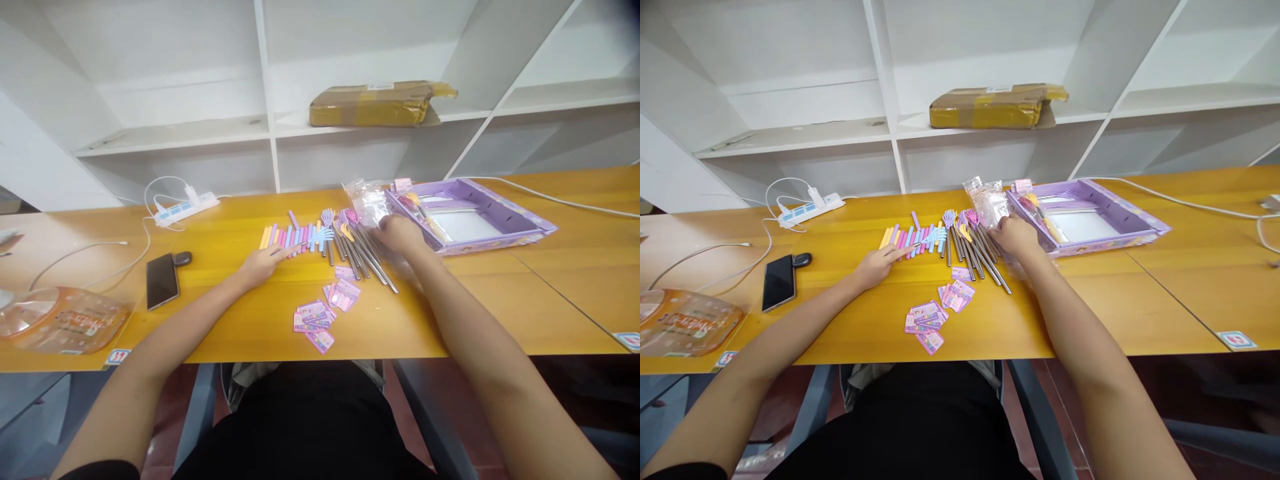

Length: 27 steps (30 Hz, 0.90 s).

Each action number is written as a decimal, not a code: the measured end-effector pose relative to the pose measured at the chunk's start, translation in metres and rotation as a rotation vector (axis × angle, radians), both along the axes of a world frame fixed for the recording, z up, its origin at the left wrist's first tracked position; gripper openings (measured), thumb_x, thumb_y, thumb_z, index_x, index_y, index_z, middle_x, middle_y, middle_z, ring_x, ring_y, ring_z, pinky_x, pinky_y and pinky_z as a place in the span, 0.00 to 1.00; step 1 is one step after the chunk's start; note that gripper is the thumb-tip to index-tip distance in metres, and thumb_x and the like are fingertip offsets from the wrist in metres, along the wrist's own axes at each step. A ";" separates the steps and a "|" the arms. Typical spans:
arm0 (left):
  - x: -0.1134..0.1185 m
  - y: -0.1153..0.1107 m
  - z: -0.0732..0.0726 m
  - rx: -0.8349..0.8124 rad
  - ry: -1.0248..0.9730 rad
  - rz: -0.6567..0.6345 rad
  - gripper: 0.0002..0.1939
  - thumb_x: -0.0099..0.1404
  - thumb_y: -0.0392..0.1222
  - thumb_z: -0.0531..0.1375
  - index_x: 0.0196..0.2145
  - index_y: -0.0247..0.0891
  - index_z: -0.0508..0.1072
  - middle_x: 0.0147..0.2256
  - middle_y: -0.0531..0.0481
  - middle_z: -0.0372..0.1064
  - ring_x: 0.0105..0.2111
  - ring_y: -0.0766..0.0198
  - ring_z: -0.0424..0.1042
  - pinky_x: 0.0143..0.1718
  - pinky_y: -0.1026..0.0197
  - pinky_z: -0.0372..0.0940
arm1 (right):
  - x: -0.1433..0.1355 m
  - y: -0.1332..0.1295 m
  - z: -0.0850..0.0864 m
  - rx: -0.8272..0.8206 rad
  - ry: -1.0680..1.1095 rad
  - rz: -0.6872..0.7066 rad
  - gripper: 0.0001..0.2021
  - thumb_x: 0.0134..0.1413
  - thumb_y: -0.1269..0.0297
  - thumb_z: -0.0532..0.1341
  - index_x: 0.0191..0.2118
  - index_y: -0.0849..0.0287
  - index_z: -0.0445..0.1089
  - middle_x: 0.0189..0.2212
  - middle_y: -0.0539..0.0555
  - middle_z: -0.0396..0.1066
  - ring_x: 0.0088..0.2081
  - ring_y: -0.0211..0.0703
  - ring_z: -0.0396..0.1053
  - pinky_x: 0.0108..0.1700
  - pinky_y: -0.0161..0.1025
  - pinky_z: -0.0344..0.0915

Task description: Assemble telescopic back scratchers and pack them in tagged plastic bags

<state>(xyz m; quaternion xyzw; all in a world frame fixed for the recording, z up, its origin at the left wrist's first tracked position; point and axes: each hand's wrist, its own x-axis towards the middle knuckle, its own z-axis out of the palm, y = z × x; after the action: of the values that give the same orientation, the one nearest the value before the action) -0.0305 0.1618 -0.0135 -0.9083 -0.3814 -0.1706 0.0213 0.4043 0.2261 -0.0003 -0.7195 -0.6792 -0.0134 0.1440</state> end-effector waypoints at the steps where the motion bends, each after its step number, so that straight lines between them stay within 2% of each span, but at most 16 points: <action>1: 0.000 0.000 0.000 -0.002 0.002 -0.006 0.39 0.74 0.27 0.48 0.76 0.57 0.62 0.47 0.47 0.75 0.43 0.60 0.76 0.42 0.64 0.70 | 0.001 0.000 0.000 0.003 0.015 0.001 0.21 0.67 0.47 0.63 0.44 0.63 0.82 0.45 0.69 0.81 0.45 0.60 0.78 0.49 0.50 0.71; 3: 0.002 -0.001 0.000 -0.004 0.003 -0.017 0.40 0.74 0.26 0.48 0.76 0.57 0.61 0.47 0.47 0.75 0.43 0.60 0.76 0.42 0.64 0.70 | 0.005 0.001 0.002 0.024 0.031 -0.002 0.16 0.68 0.55 0.61 0.46 0.61 0.82 0.45 0.66 0.82 0.46 0.59 0.79 0.49 0.48 0.70; 5: 0.003 -0.001 0.000 -0.006 -0.002 -0.021 0.41 0.73 0.25 0.47 0.76 0.57 0.61 0.47 0.47 0.75 0.43 0.60 0.76 0.41 0.64 0.70 | 0.009 0.002 0.005 0.068 0.049 -0.005 0.16 0.70 0.58 0.59 0.48 0.60 0.82 0.46 0.65 0.82 0.48 0.58 0.78 0.51 0.49 0.70; 8: 0.003 -0.001 -0.001 -0.016 -0.018 -0.017 0.41 0.72 0.25 0.47 0.76 0.56 0.62 0.47 0.47 0.75 0.43 0.61 0.76 0.40 0.64 0.69 | 0.014 0.003 0.009 0.159 0.143 -0.004 0.16 0.68 0.59 0.61 0.52 0.61 0.81 0.46 0.63 0.82 0.48 0.58 0.78 0.53 0.49 0.70; 11: 0.004 -0.001 0.000 -0.034 -0.032 -0.011 0.40 0.72 0.25 0.47 0.76 0.54 0.63 0.48 0.47 0.76 0.43 0.61 0.76 0.39 0.64 0.69 | 0.017 0.003 0.009 0.191 0.233 -0.068 0.17 0.65 0.58 0.65 0.55 0.60 0.78 0.43 0.62 0.81 0.47 0.57 0.77 0.53 0.50 0.70; 14: 0.004 -0.001 0.001 -0.039 -0.043 -0.011 0.38 0.73 0.26 0.47 0.75 0.54 0.64 0.47 0.47 0.76 0.42 0.61 0.76 0.38 0.65 0.68 | 0.020 0.004 0.008 0.217 0.217 -0.111 0.13 0.65 0.59 0.64 0.48 0.61 0.78 0.48 0.65 0.79 0.49 0.57 0.76 0.54 0.50 0.69; 17: 0.004 0.000 0.001 -0.042 -0.042 -0.022 0.37 0.75 0.27 0.47 0.75 0.53 0.65 0.47 0.47 0.76 0.42 0.61 0.75 0.38 0.65 0.68 | 0.024 0.005 0.006 0.251 0.189 -0.084 0.11 0.65 0.59 0.63 0.44 0.61 0.78 0.53 0.68 0.76 0.52 0.57 0.75 0.56 0.51 0.68; 20: 0.004 0.000 0.002 -0.049 -0.022 -0.024 0.35 0.75 0.28 0.47 0.74 0.51 0.65 0.46 0.47 0.76 0.41 0.62 0.75 0.38 0.65 0.68 | 0.025 0.008 0.003 0.188 0.207 -0.099 0.16 0.65 0.54 0.65 0.50 0.60 0.77 0.49 0.65 0.79 0.50 0.58 0.75 0.55 0.52 0.69; 24: 0.005 0.000 0.003 -0.070 -0.013 -0.003 0.36 0.75 0.28 0.47 0.74 0.52 0.65 0.47 0.47 0.76 0.43 0.62 0.75 0.39 0.66 0.68 | 0.024 0.011 -0.003 0.081 0.225 -0.110 0.29 0.53 0.47 0.74 0.54 0.61 0.78 0.42 0.63 0.80 0.45 0.59 0.76 0.53 0.54 0.71; 27: 0.006 0.000 0.003 -0.077 -0.005 0.001 0.34 0.76 0.29 0.48 0.74 0.51 0.66 0.47 0.47 0.77 0.42 0.62 0.75 0.38 0.65 0.67 | 0.027 0.015 -0.007 0.109 0.295 -0.080 0.24 0.49 0.51 0.76 0.49 0.60 0.80 0.37 0.60 0.80 0.40 0.54 0.76 0.50 0.51 0.71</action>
<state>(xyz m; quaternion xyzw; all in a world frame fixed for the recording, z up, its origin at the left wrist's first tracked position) -0.0247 0.1619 -0.0103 -0.9078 -0.3882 -0.1580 -0.0144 0.4314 0.2412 -0.0071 -0.7312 -0.6200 0.0498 0.2801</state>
